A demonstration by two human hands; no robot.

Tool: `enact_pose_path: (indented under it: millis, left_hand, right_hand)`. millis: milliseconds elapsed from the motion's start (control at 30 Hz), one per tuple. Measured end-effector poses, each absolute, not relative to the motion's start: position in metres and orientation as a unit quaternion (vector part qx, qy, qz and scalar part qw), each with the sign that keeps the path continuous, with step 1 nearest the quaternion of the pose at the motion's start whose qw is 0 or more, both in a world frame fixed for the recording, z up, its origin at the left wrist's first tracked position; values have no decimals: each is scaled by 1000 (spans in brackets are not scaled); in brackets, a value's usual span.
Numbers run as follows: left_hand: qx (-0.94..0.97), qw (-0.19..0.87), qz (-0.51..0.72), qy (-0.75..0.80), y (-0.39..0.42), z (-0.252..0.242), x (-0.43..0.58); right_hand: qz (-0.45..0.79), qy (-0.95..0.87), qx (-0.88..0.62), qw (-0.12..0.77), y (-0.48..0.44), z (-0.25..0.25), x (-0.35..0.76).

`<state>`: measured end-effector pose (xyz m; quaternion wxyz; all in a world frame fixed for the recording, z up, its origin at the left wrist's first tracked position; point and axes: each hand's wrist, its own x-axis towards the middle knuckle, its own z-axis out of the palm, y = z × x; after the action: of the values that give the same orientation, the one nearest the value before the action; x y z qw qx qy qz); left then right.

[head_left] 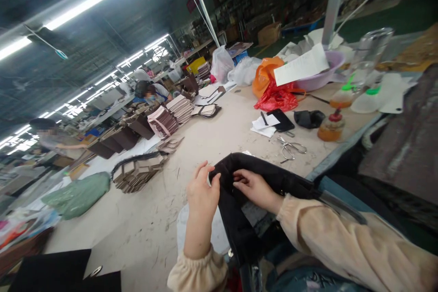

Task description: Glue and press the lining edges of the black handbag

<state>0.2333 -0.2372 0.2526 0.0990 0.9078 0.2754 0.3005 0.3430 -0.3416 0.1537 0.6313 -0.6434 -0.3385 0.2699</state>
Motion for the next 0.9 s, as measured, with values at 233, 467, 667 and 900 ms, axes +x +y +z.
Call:
enact_pose_path:
  millis: [233,467,667,900]
  left_hand:
    - [916,66,281,278,-239,256,237]
    - [923,53,260,280,-238,259,242]
    - [925,45,253,279,-236,261,246]
    - [931,125,236,247,-228,259,244]
  right_hand:
    - [244,-390,-630,626,-353,171,339]
    - [134,-465,-637,601,-355,194,349]
    - [188,-418,-644,612,-351,182,352]
    - [256,-354,-653,618,-330,164,344]
